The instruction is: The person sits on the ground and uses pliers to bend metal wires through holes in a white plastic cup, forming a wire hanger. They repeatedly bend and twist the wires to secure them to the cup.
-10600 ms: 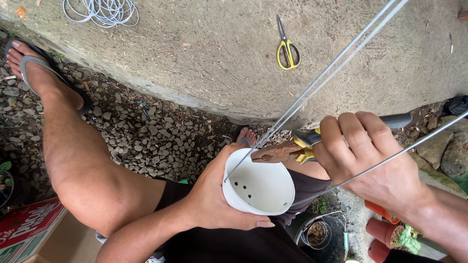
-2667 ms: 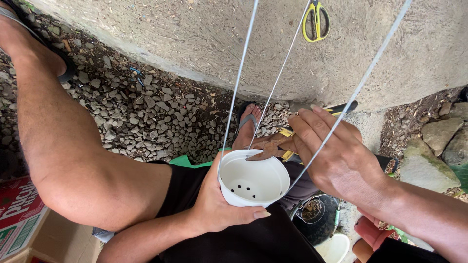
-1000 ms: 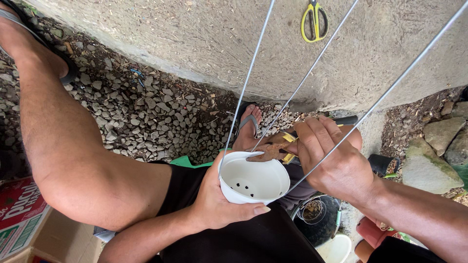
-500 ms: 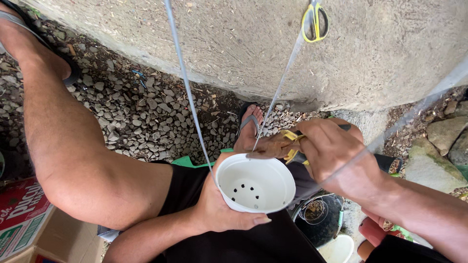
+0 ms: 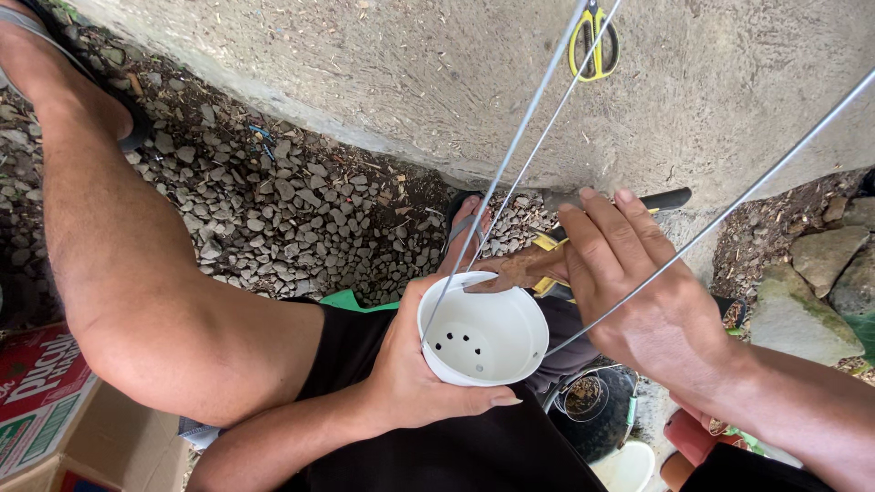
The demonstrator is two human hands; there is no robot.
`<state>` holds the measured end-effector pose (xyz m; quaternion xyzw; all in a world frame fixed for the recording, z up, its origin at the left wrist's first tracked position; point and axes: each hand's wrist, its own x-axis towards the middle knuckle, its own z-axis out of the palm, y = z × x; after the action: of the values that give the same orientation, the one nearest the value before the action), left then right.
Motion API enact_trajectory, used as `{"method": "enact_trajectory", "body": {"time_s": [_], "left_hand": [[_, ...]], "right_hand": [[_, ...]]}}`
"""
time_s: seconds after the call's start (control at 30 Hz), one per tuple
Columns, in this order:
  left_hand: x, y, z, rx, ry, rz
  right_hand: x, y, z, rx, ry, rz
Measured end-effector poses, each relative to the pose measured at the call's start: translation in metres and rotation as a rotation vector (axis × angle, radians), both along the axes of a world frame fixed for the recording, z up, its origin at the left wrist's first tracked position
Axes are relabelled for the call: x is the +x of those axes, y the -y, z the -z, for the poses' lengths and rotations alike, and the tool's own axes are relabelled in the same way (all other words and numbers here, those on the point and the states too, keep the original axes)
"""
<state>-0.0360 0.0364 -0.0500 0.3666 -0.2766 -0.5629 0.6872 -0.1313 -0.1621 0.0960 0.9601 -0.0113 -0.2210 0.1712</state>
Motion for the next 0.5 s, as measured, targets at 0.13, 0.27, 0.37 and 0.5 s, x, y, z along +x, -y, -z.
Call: {"method": "enact_trajectory", "body": {"time_s": [0.13,0.27,0.37,0.5], "left_hand": [[0.000,-0.001,-0.001,0.075,-0.040,0.018],[0.000,-0.001,0.001,0.068,-0.095,0.022],[0.000,0.000,0.002,0.069,-0.063,0.024],[0.001,0.000,0.001,0.079,0.078,-0.014]], "right_hand": [[0.000,-0.002,0.006,0.029,0.047,0.018],[-0.005,0.002,0.010,0.109,0.078,0.061],[-0.009,0.010,0.013,0.218,0.082,0.098],[-0.011,0.012,0.016,0.270,0.125,0.133]]}}
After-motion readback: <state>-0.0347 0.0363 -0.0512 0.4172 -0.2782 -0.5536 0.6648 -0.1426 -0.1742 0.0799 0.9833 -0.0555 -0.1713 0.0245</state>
